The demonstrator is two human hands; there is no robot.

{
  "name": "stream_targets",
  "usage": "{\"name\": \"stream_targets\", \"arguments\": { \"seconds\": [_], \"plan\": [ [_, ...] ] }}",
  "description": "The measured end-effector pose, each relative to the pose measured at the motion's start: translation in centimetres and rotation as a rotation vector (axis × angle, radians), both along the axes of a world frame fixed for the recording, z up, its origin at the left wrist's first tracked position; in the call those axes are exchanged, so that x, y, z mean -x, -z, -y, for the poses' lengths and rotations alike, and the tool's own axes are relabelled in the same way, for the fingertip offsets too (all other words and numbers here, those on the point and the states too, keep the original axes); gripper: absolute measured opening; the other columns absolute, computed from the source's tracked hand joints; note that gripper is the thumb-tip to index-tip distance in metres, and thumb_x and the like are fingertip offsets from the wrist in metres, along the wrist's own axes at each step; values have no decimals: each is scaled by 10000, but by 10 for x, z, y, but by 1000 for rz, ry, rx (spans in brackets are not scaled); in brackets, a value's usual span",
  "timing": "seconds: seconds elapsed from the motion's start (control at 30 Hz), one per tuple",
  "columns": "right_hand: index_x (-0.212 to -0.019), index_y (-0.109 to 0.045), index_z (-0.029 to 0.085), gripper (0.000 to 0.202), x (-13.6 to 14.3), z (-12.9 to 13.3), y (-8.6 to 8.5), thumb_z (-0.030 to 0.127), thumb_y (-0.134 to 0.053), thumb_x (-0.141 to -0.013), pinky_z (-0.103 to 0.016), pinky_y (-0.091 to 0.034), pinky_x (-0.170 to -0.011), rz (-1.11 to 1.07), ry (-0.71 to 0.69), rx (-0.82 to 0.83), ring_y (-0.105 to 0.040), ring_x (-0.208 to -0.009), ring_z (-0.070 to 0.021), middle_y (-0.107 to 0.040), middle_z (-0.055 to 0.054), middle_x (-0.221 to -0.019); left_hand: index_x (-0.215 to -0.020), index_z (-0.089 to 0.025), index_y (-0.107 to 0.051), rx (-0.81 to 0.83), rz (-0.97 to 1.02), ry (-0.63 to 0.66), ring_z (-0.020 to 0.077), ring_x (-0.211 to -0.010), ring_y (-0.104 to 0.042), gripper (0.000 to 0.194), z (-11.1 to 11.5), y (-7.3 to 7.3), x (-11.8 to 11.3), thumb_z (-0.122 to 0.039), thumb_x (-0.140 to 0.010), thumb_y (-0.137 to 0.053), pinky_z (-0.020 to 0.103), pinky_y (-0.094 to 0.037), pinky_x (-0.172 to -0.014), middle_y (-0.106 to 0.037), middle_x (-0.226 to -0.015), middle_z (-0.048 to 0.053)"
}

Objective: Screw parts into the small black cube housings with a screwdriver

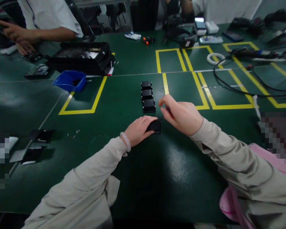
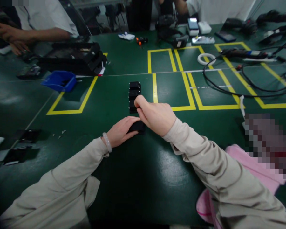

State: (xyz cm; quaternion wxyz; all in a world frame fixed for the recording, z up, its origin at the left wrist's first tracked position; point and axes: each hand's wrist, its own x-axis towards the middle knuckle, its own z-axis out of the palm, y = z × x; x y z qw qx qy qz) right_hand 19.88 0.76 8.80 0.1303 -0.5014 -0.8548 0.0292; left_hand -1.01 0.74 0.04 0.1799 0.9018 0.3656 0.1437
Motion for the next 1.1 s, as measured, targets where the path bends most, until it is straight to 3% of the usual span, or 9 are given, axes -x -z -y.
{"name": "stream_targets", "arguments": {
  "seconds": [0.27, 0.5, 0.73, 0.93, 1.1],
  "plan": [
    [-1042, -594, 177, 384, -1, 0, 0, 431, -311, -984, -259, -224, -552, 27, -13, -14, -575, -583, -144, -678, -29, -715, -1344, -181, -412, 4, -5, -10, 267, -1186, -533, 465, -1, 1, 0, -304, -922, -562, 459, -450, -1025, -549, -1292, 118],
    [-1112, -578, 163, 369, 1, 2, -2, 339, -280, -985, -253, -223, -538, 51, 29, -24, -580, -589, -144, -673, -34, -704, -1344, -183, -413, 18, -5, -12, 261, -1191, -527, 457, 0, -1, 1, -295, -926, -557, 455, -444, -1033, -542, -1306, 117],
    [-1045, -603, 184, 368, -1, 0, 0, 412, -320, -984, -259, -220, -533, 39, -1, -55, -595, -599, -147, -683, -27, -722, -1344, -180, -416, 19, -11, -13, 264, -1200, -525, 460, 0, -1, 0, -287, -921, -561, 463, -439, -1038, -535, -1319, 123],
    [-1147, -570, 160, 344, 1, 1, 1, 304, -310, -972, -255, -218, -520, 61, 33, -66, -595, -596, -142, -674, -26, -698, -1335, -172, -421, 28, -12, -14, 265, -1206, -522, 454, 1, -3, -1, -283, -919, -566, 455, -437, -1045, -536, -1317, 121],
    [-1082, -591, 179, 348, 0, 0, 1, 356, -308, -983, -258, -211, -524, 51, 1, -78, -607, -621, -141, -689, -27, -740, -1335, -163, -420, 24, -5, -11, 262, -1193, -522, 458, 0, -1, 0, -293, -921, -568, 453, -439, -1041, -541, -1309, 121]
  ]
}}
